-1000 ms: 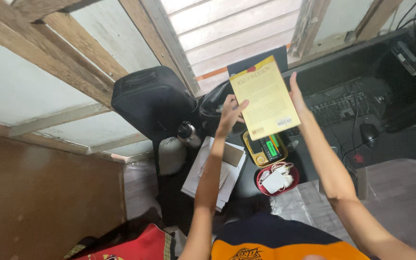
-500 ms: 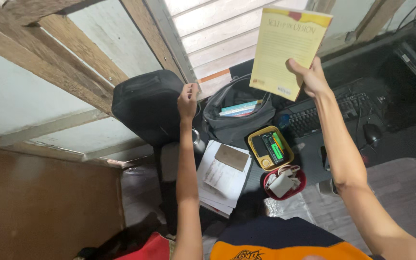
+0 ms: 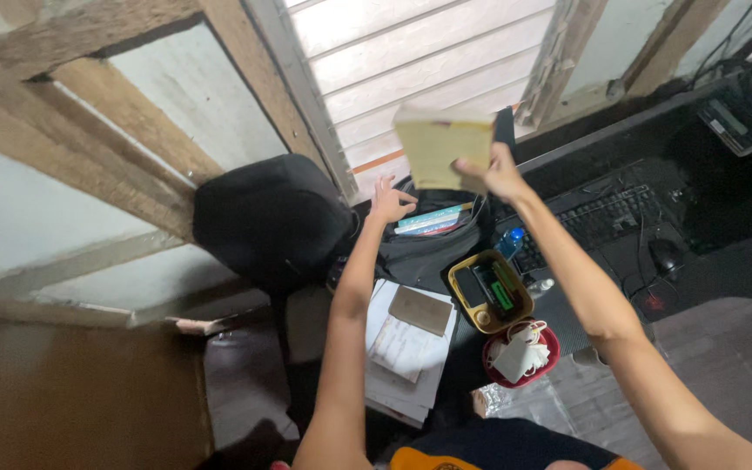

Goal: The person packs several books into a black backpack. They pick up each book from a red stool, place it into the backpack, and repeat the process for multiple books.

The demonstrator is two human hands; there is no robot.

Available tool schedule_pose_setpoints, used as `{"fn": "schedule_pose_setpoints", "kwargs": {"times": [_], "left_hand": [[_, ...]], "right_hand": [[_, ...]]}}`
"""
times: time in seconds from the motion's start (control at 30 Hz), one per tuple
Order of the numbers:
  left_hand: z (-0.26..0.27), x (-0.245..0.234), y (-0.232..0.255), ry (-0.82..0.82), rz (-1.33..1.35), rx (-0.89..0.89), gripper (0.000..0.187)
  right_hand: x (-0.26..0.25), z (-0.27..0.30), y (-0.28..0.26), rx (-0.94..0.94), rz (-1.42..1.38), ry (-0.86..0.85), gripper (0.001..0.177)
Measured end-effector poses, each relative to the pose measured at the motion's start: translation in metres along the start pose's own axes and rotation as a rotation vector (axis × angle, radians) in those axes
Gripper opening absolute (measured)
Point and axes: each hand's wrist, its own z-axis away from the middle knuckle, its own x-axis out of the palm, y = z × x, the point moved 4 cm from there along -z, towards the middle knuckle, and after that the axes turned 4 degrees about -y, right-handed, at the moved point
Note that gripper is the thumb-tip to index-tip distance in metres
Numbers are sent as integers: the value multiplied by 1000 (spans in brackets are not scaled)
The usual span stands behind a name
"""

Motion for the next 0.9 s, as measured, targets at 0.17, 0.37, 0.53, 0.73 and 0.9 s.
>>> {"fn": "schedule_pose_setpoints", "kwargs": {"times": [0.17, 0.37, 0.53, 0.73, 0.9], "left_hand": [[-17, 20, -11, -237, -86, -136, 41], [-21, 18, -33, -123, -155, 75, 58], [-5, -8, -43, -154, 20, 240, 66], [4, -12, -46, -142, 22, 241, 75], [14, -13, -45, -47, 1, 254, 74]], "right_hand": [[11, -11, 69, 16, 2, -140, 37], [26, -13, 136, 88, 11, -239, 24], [36, -9, 166, 210, 6, -378, 36], [40, -21, 164, 94, 789, -461, 51], [72, -29, 189, 213, 1413, -428, 31]]}}
